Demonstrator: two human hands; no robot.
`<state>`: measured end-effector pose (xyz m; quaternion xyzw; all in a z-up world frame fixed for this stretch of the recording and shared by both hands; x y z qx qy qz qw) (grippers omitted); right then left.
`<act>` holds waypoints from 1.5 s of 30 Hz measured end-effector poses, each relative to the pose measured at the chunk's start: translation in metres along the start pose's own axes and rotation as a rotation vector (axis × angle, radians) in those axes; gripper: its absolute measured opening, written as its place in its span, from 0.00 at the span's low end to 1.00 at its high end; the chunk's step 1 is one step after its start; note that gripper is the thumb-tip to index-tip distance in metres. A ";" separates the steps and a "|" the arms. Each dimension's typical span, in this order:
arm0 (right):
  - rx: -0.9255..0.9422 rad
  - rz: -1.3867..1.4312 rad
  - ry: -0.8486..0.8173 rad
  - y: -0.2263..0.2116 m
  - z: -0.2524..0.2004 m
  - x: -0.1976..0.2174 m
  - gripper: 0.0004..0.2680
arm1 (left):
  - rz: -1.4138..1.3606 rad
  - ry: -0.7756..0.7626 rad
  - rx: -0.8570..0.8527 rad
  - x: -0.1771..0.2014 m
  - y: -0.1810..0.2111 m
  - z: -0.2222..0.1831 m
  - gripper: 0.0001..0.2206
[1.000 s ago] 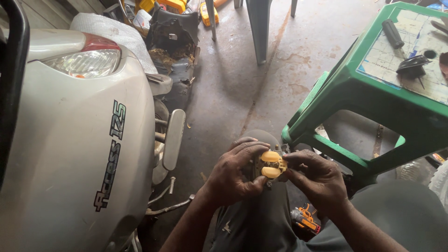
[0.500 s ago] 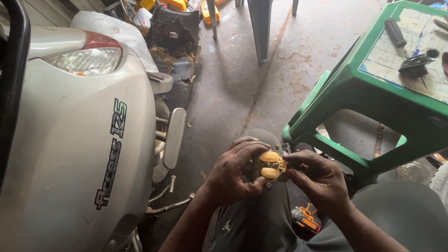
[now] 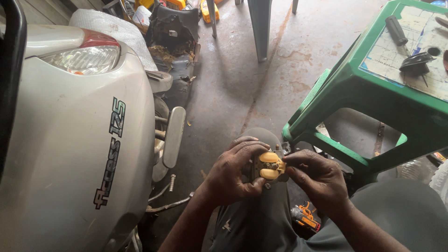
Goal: Inspecting and reassembling the float and valve components of a motorcycle carburetor.
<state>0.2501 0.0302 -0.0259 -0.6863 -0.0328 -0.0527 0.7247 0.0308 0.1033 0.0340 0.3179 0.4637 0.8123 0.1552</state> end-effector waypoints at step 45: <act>-0.150 0.203 -0.046 0.004 -0.001 0.003 0.06 | 0.004 -0.069 -0.012 -0.003 0.010 0.004 0.27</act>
Point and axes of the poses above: each hand's wrist, its own z-axis towards the middle knuckle, its own x-axis out of the back of the hand, y = z × x, the point moved 3 cm from there along z, towards the middle knuckle, and after that the axes turned 12 degrees about -z, right-handed, at the moved point
